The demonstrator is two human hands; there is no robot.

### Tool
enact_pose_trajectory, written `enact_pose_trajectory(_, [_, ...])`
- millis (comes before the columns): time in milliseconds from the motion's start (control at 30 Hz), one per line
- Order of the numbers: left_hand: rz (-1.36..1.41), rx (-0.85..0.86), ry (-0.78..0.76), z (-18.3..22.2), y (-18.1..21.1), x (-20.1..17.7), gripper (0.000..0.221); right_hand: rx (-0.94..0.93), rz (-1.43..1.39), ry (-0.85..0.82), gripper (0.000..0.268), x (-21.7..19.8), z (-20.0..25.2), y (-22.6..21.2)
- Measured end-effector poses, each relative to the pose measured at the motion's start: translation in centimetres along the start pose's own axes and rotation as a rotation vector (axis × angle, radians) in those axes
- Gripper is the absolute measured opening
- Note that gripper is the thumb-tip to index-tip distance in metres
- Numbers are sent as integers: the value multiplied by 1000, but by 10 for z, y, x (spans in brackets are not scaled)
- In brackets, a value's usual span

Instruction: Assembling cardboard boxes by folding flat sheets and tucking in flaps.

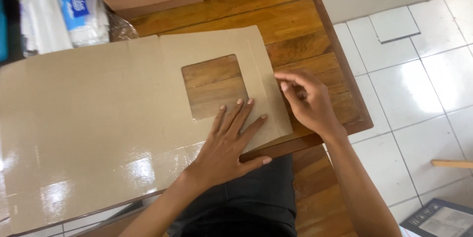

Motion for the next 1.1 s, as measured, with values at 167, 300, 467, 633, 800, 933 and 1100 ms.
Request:
enact_pose_trajectory(167, [-109,55,16,-7,-3,15,68,-343,260,-84,29,-17,54,-21])
enact_pose_trajectory(300, [-232,159,171,-12,2,14,50,-372,400,-62,37,-18,75,-21])
enact_pose_trajectory(467, [-256,212,223,-15,6,5,44,-486,455,69,26,-16,85,-12])
enact_pose_trajectory(633, [-218,202,206,-18,10,-3,37,-494,440,81,13,-16,74,-21])
enact_pose_trajectory(800, [-216,181,206,-20,10,2,33,-466,346,50,8,-17,57,-17])
enact_pose_trajectory(933, [-207,155,175,-20,8,3,41,-342,261,-10,15,-16,42,-13])
enact_pose_trajectory(1100, [-214,150,145,-19,3,8,48,-289,214,-16,19,-15,34,-15])
Point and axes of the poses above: each hand's wrist, its own z-axis away from the middle knuckle, its own x-axis out of the palm, y = z × x, the point moved 7 cm from there along -z, towards the middle knuckle, and after that the axes turned 12 degrees about x, right-handed, at the moved point
